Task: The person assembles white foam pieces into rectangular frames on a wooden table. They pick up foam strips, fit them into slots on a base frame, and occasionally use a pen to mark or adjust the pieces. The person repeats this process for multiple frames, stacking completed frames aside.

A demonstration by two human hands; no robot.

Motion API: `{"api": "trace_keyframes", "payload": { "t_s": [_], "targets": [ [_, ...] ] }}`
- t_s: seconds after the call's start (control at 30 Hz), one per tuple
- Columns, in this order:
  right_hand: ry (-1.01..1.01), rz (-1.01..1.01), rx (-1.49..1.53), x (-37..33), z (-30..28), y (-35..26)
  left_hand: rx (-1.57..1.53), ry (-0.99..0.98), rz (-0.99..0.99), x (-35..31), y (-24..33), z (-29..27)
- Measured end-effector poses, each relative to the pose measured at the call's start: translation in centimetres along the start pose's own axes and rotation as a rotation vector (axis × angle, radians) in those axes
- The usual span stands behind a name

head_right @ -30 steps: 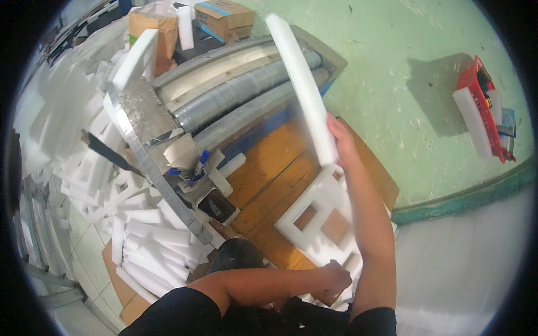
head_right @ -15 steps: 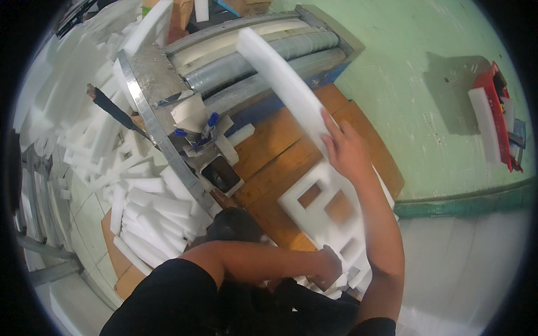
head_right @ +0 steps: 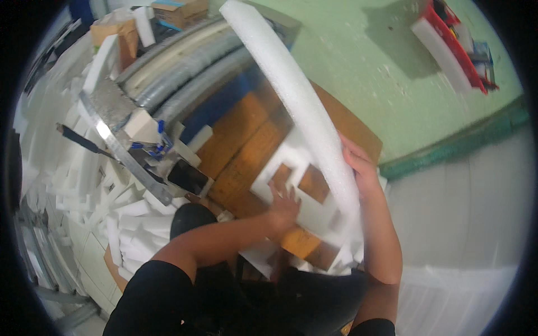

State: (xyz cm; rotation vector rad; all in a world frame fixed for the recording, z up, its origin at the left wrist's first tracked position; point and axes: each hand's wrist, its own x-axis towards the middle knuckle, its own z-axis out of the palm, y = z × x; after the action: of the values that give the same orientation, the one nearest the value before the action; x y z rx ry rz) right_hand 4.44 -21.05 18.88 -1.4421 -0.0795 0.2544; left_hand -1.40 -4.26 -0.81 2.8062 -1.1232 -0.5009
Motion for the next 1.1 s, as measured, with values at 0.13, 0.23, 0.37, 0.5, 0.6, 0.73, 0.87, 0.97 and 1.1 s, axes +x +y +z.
{"api": "trace_keyframes", "payload": {
  "t_s": [0.13,0.23,0.37,0.5,0.6,0.73,0.87,0.97,1.1],
  "targets": [
    [0.178,0.041,-0.121,-8.5,-5.0,2.7,-0.164,-0.004,-0.106,1.1,-2.7,3.0],
    [0.356,0.098,-0.242,-13.9,-6.1,4.2,-0.144,0.023,-0.080,1.6,-3.2,2.5],
    [0.436,-0.018,-0.426,-16.8,-7.1,7.4,-0.237,0.176,-0.035,0.9,-4.5,1.9],
    [0.480,-0.035,-0.715,-19.0,-9.5,10.2,-0.366,0.054,-0.217,0.2,-9.4,-7.0],
    [0.403,-0.003,-1.050,-19.8,-9.2,10.0,-0.467,0.245,-0.354,-3.5,-13.0,-11.5],
    [0.306,0.093,-1.238,-20.4,-7.8,11.4,-0.805,0.508,-0.275,-4.1,-16.7,-7.6],
    [0.229,0.101,-1.327,-20.4,-6.9,13.4,-0.188,0.460,-0.046,-3.1,-16.5,-6.9],
    [0.192,0.086,-1.363,-20.6,-7.3,14.1,-0.480,0.421,-0.166,-1.5,-15.5,-5.3],
    [0.172,0.077,-1.386,-20.7,-7.7,14.9,-0.567,0.209,-0.170,0.8,-15.3,-4.3]
  ]
}}
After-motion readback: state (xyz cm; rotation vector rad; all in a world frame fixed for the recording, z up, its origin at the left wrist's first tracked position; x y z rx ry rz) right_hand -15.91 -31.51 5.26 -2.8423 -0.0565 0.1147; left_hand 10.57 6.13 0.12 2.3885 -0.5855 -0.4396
